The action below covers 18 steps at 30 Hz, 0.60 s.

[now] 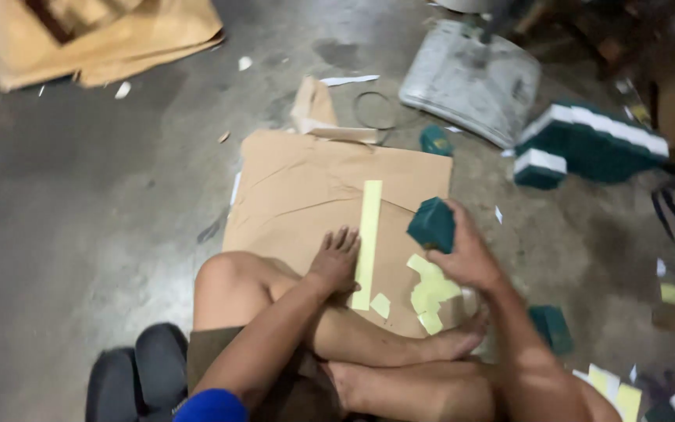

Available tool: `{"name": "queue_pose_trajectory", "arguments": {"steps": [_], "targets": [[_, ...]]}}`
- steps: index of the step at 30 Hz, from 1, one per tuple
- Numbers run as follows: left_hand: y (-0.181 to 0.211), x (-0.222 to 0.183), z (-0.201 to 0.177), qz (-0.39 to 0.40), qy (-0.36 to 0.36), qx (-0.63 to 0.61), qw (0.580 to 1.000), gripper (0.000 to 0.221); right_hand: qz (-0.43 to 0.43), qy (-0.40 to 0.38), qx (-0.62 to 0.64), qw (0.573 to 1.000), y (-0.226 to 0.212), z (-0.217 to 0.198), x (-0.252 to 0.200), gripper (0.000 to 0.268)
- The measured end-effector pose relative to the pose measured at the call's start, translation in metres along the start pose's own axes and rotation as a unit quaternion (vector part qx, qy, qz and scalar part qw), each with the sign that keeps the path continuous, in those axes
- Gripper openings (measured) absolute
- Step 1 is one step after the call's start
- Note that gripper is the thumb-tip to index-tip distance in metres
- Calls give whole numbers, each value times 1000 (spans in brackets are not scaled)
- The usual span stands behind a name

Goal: Applying labels to small green boxes while sitting on the floor.

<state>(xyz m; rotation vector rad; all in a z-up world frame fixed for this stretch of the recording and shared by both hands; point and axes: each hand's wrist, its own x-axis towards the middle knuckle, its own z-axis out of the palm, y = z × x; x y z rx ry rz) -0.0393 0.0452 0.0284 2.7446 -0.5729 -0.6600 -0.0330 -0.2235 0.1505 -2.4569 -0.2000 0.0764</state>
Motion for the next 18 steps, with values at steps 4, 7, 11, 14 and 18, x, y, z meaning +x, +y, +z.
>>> {"name": "queue_pose_trajectory", "arguments": {"steps": [4,7,11,14,18], "targets": [[-22,21,27,7,7,-15,1000,111,-72,-19,-135,988,-52,56,22,97],[-42,42,75,-24,82,-6,996,98,-89,-67,-171,979,-50,103,26,93],[-26,-12,-10,-66,98,-108,987,97,-110,-57,-202,971,-23,154,20,93],[-10,-26,-33,46,114,-104,987,105,-125,-63,-199,970,-28,146,21,87],[11,-7,-19,116,172,-18,978,104,-67,-106,-222,967,1,155,26,76]]}}
